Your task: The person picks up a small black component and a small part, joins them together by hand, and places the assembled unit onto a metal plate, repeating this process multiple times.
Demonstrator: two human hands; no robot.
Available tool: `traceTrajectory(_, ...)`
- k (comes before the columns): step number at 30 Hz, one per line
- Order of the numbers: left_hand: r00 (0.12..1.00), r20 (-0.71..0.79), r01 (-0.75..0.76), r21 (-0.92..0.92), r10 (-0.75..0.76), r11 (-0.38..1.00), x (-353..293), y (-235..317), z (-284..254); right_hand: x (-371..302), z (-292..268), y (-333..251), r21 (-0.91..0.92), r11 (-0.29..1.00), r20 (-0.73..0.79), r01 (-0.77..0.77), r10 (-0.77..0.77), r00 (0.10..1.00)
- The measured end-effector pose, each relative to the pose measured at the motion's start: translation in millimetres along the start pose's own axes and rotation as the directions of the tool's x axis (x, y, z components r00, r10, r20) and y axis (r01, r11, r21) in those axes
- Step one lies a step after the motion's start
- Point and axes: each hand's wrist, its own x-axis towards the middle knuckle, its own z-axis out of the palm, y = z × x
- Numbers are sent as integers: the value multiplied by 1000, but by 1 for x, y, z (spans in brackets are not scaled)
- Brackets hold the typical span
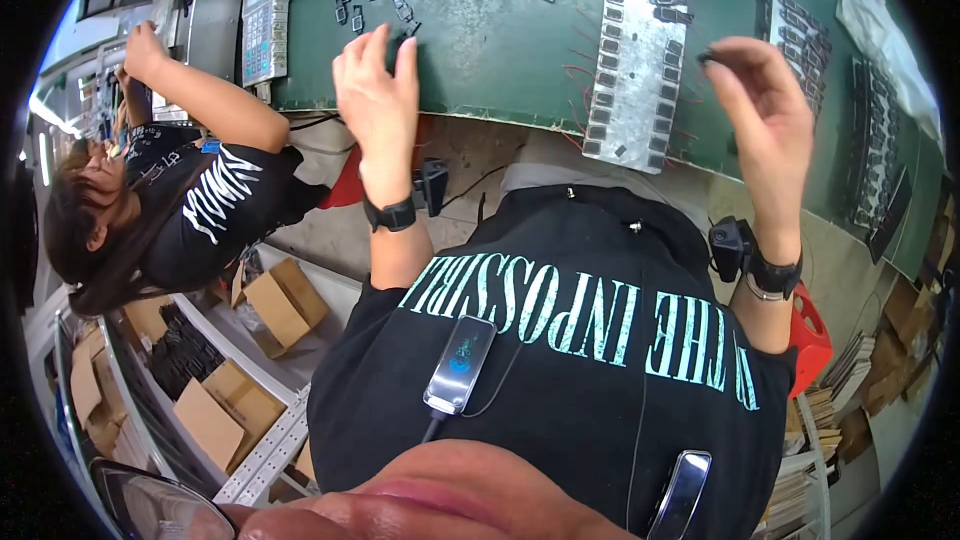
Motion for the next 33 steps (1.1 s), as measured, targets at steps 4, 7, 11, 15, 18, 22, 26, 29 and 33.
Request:
traceTrajectory(4, 996, 48, 70, 31, -71, 997, -6, -16, -3, 3, 20, -4, -5, 998, 53, -61, 61, 997)
traceTrajectory(7, 995, 77, 60, -20, -58, 998, -4, -11, -3, 0, 24, -2, 41, 998, 88, -41, 37, 995)
traceTrajectory(11, 986, 162, 52, -67, -41, 996, -18, 4, -1, -14, 19, 3, 54, 998, 116, -29, 23, 993)
traceTrajectory(15, 990, 43, -128, -111, 133, 986, -41, 19, 10, -34, 9, 22, 84, 996, 103, -26, 18, 995)
traceTrajectory(18, 999, -10, -38, -105, 37, 994, -51, 25, 15, -44, 13, 36, 118, 992, 102, -35, 22, 995)
traceTrajectory(22, 987, 112, -105, -80, 114, 991, -39, 19, 11, -37, 16, 25, 121, 991, 121, -62, 47, 991)
traceTrajectory(26, 974, 43, -220, -74, 223, 973, -32, 17, 18, -26, 29, 21, 91, 994, 162, -59, 44, 986)
traceTrajectory(29, 988, 83, -100, -305, 132, 947, -32, 36, 18, -17, 49, 15, 98, 995, 189, -36, 17, 982)
traceTrajectory(33, 983, 182, 106, -635, 15, 765, -29, 80, 16, 5, 77, 7, -2, 995, 220, 101, -98, 971)
